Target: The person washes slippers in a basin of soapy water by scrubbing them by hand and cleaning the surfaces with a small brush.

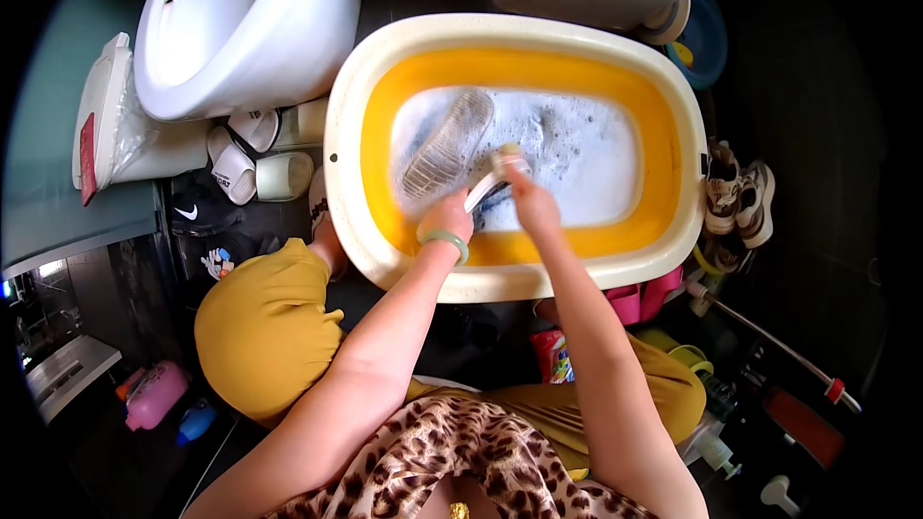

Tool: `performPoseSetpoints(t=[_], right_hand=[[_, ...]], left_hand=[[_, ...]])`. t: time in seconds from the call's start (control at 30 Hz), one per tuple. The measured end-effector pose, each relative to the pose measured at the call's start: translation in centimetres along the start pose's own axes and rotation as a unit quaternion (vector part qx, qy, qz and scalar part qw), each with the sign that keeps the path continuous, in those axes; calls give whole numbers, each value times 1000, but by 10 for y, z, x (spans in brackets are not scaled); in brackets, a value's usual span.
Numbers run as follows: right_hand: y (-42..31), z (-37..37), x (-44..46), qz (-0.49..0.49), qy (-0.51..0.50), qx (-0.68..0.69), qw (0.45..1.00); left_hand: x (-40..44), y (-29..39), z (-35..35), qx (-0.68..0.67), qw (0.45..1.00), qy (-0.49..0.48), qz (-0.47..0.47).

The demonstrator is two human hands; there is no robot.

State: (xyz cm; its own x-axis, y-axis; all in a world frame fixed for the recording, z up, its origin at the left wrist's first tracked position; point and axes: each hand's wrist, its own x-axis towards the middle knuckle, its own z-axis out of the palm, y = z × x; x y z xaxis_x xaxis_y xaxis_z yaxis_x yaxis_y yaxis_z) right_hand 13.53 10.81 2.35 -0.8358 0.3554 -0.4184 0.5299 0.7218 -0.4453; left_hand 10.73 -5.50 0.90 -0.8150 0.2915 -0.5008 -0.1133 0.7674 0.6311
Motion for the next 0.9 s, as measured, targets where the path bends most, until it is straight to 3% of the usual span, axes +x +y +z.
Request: performPoseSetpoints(t=[0.13,0.2,0.27,0.33,0.4,0.5,0.53,0.6,0.63,0.7,0.73,0.8,0.9], right_hand=[[18,14,32,56,-14,98,993],[-10,23,-15,-66,-1,76,995],[-37,14,-54,-64,-5,72,995],[-14,10,-33,-51,-17,63,997],[23,10,7,23,39,56,997],[29,22,28,15,22,115,993],[22,33,13,-66,34,55,996],[-17,26,-32,-61,-24,46,997],[-26,24,-44,-59,-46,45,996],[8,30,-30,-82,4,26,996],[15,16,-12,-22,23,32,999],[59,26,31,-2,80,13,997],[27,25,1,-24,36,48,998]], left_hand=[[4,-4,2,-16,999,22,21],[6,2,-2,-11,1000,-8,-16],[6,4,-5,7,998,-32,-53],[4,-1,-1,9,999,-30,-25],[7,-12,7,3,1000,-18,12],[7,-5,3,-19,999,19,19],[5,-1,1,-32,999,25,16],[4,15,-19,-4,995,-67,-80],[3,7,-14,-61,997,-35,-44],[-2,-1,-8,-27,999,-37,-29],[1,-1,-6,-24,999,-30,-14],[6,-3,-1,-17,1000,-16,17],[8,-10,6,-21,1000,1,17]])
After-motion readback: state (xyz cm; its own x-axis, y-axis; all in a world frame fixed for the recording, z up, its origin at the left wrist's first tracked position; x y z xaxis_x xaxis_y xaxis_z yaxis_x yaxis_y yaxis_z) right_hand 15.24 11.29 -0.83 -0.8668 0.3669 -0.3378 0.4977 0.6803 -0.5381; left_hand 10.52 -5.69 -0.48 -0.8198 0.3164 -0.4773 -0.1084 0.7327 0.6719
